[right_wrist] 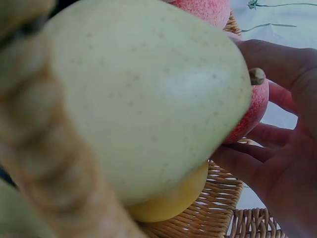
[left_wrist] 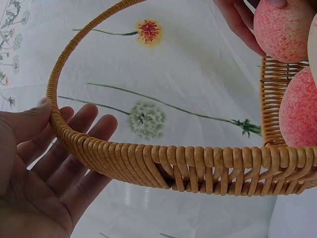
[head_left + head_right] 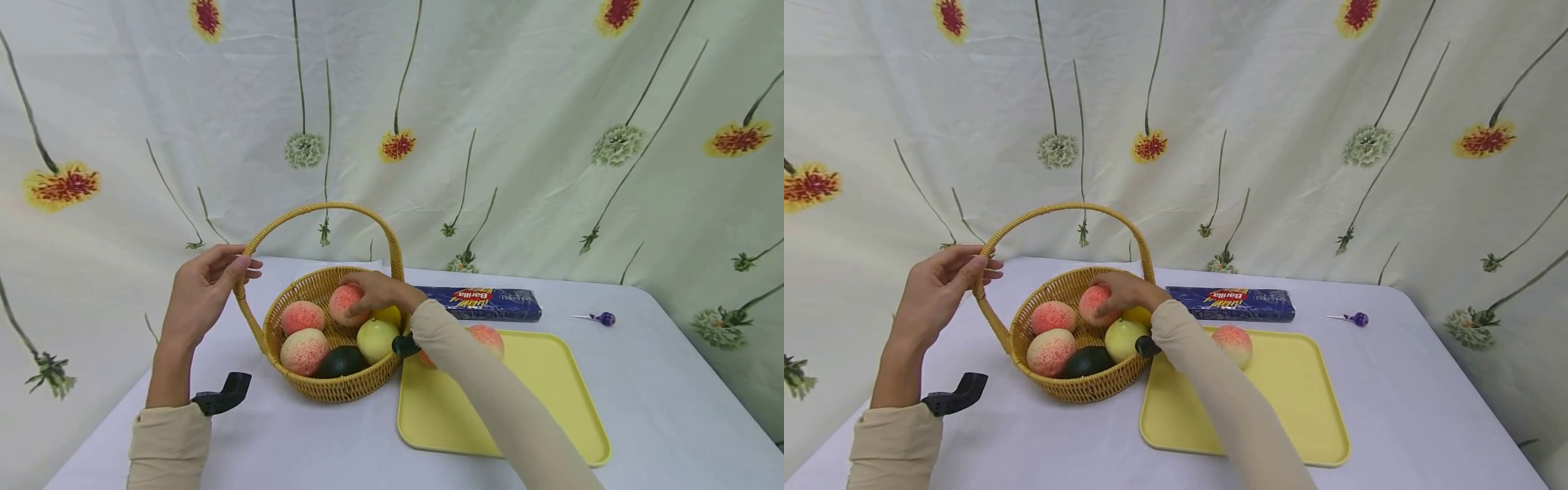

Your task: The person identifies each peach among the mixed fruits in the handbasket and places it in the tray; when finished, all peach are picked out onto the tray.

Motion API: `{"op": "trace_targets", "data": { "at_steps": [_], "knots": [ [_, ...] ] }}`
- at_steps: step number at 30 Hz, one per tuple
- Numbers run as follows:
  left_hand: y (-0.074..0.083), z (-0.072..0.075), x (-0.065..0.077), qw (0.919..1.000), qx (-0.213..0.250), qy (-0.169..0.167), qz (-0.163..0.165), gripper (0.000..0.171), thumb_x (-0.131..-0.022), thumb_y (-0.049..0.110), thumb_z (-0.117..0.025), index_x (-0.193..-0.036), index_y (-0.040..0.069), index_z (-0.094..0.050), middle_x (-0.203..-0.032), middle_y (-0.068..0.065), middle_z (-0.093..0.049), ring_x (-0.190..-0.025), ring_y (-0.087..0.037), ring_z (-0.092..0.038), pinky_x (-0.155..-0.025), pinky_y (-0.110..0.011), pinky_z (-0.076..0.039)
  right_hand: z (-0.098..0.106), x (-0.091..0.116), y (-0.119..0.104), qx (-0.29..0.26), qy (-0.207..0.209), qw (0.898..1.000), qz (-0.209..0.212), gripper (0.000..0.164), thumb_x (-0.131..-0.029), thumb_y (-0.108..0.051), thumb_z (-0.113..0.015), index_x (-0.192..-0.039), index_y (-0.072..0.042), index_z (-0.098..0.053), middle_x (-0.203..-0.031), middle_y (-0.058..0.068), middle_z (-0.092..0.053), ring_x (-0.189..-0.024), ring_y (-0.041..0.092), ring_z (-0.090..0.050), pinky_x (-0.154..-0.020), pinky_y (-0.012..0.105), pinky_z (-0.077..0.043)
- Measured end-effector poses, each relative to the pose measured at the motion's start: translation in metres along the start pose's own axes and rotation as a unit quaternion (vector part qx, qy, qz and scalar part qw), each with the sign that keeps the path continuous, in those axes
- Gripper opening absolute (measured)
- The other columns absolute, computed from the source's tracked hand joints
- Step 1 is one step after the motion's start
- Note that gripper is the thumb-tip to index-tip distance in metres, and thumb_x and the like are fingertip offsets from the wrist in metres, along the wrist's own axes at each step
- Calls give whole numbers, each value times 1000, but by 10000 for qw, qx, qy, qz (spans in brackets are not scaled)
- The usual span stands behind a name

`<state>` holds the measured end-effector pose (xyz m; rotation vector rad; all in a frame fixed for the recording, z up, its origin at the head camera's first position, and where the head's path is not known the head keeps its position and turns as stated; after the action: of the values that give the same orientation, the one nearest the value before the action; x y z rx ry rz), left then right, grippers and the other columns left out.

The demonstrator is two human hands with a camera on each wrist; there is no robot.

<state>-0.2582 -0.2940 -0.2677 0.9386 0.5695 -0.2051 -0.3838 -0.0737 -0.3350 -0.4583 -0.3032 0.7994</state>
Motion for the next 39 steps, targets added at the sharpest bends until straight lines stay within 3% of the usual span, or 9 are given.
{"op": "trace_targets", "data": {
  "at_steps": [19,26,32,39],
  "knots": [
    [1,-1,-1,10000,8,-26,-12,35,-98,23,-56,-124,1,-57,-97,12,-67,-86,2,-67,-75,-10,-50,3,19,-1,-86,113,9990,433,58,-88,-27,-69,-138,-12,-43,-128,5,-55,-110,15,-56,-90,27,-47],
    [0,-1,-1,10000,-43,-16,-27,34,-97,22,-56,-124,1,-58,-97,13,-67,-85,2,-66,-75,-9,-50,8,29,1,86,464,9966,671,68,-88,-31,-68,-144,-8,-36,-135,8,-49,-117,17,-52,-96,29,-45],
    [0,0,-1,10000,-5,-9,-60,34,-97,20,-56,-124,0,-57,-97,12,-67,-85,3,-66,-75,-9,-50,12,37,3,151,654,9955,664,75,-88,-33,-68,-149,-12,-30,-139,9,-45,-120,17,-48,-96,30,-46],
    [0,-1,-1,10000,14,-13,-60,34,-97,21,-56,-124,0,-57,-97,13,-67,-85,3,-66,-75,-9,-50,12,49,4,108,1033,9916,765,76,-86,-35,-71,-148,-13,-34,-134,11,-44,-109,17,-52,-88,28,-49]
  ]
}}
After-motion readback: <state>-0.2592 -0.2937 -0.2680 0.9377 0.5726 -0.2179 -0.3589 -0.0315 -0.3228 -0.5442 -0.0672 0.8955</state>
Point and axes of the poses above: each hand's wrist, its own x-axis away from the middle knuckle, its own z-axis out of the back of the hand, y = z × x, the point moved 4 cm from there along -x, towards the middle knuckle
